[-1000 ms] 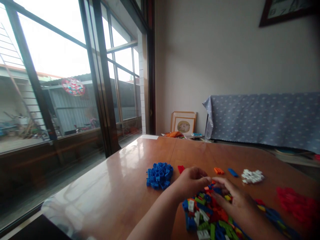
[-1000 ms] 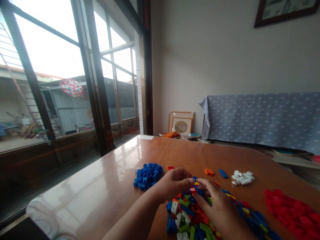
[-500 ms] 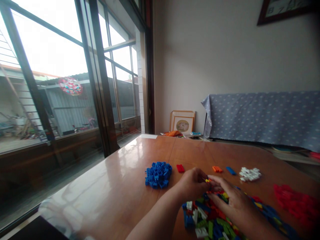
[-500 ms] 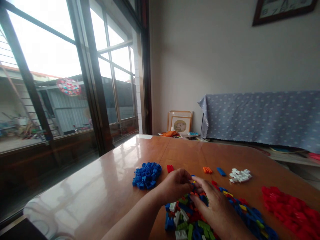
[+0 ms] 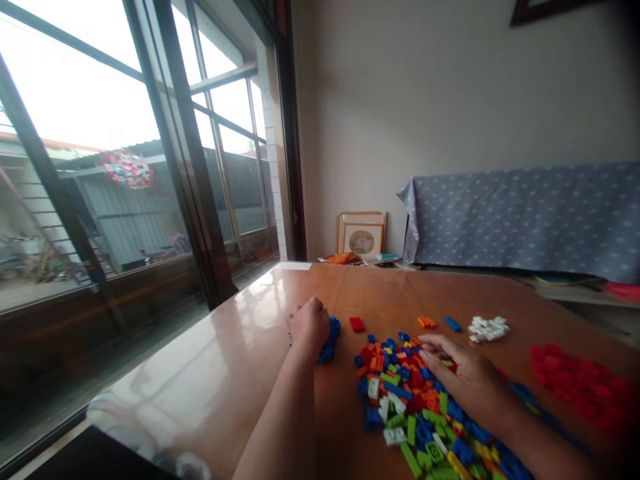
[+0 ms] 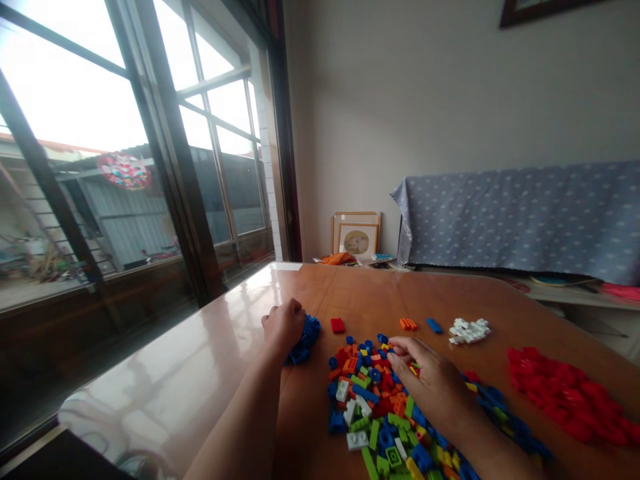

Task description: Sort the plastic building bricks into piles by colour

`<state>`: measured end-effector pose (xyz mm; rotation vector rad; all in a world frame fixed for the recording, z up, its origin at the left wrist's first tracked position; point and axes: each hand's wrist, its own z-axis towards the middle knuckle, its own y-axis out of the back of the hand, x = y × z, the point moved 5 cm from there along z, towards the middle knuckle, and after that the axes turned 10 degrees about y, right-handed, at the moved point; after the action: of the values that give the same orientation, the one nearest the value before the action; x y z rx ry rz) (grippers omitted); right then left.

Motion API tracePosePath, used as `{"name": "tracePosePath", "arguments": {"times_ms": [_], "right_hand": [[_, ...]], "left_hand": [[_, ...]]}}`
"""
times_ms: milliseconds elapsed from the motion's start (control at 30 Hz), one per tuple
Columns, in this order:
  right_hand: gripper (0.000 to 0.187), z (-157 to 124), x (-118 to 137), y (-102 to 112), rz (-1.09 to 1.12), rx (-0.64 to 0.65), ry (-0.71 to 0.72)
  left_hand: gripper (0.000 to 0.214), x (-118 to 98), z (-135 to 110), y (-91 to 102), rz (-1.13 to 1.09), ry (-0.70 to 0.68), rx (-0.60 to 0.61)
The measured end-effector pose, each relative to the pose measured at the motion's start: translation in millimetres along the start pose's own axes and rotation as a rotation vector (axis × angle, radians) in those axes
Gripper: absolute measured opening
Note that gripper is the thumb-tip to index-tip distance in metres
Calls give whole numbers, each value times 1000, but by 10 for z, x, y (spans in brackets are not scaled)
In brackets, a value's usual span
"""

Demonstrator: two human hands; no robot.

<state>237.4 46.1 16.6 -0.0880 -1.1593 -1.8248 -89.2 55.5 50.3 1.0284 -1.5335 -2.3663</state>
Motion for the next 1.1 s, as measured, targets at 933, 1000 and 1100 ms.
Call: {"name": "tracePosePath", "arguments": {"times_ms": [933,1000,1100], "right_hand": [[20,29,-81,63,19,114,84],[17,26,-13,62,14,130,114],[16,21,-1,91,-5,127,113]], "left_hand": [[20,-677,-642,13,-373,-681,382],[20,-733,-745,-16,-353,-756,509],[21,-731,-777,-100,-293,-763,542]]}}
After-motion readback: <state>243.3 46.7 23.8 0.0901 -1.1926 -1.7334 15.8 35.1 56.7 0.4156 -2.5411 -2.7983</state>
